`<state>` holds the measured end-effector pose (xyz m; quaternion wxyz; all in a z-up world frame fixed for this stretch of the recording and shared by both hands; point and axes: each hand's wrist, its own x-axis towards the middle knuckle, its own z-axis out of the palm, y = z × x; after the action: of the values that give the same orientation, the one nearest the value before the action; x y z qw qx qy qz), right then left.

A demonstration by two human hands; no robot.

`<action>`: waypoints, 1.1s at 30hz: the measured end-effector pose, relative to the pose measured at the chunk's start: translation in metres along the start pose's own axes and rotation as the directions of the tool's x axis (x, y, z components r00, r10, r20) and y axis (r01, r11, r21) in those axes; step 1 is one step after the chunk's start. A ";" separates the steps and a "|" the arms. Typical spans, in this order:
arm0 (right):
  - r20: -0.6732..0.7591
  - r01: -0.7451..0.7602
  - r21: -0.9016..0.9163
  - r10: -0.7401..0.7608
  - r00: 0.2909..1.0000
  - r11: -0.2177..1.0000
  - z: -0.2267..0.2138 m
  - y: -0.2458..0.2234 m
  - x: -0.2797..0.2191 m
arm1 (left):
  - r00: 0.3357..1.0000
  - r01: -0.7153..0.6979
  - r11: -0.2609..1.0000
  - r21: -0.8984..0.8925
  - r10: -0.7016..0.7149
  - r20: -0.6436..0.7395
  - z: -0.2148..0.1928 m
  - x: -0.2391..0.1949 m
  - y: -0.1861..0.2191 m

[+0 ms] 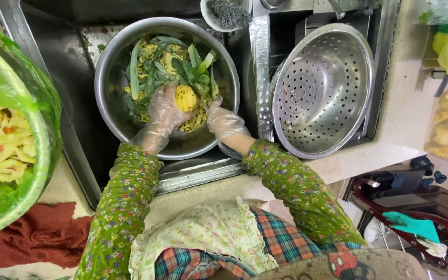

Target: The person slices peeled pineapple with a knife and places the pieces into a colander. Then, the person carves out the eyes of another pineapple with the knife over a bowl in the sink.

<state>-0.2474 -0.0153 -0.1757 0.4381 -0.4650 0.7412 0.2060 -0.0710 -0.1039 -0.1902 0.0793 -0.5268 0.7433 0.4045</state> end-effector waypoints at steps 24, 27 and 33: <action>0.377 0.323 -0.926 -0.502 0.778 -0.196 -0.046 -0.007 -0.094 | 0.989 0.145 0.987 0.065 -0.144 -0.015 0.016 -0.011 -0.003; 0.161 0.190 -0.981 -0.646 0.746 -0.025 -0.040 -0.001 -0.093 | 0.983 0.178 0.979 0.102 -0.181 0.021 0.016 -0.005 -0.003; 0.226 0.315 -0.237 -0.263 0.938 0.919 -0.056 -0.013 -0.105 | 0.986 0.169 0.981 0.094 -0.167 -0.020 0.018 -0.007 -0.003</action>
<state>-0.2425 -0.0076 -0.0560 0.4650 -0.6032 0.5839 0.2812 -0.0710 -0.0870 -0.2002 0.1337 -0.5857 0.7150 0.3575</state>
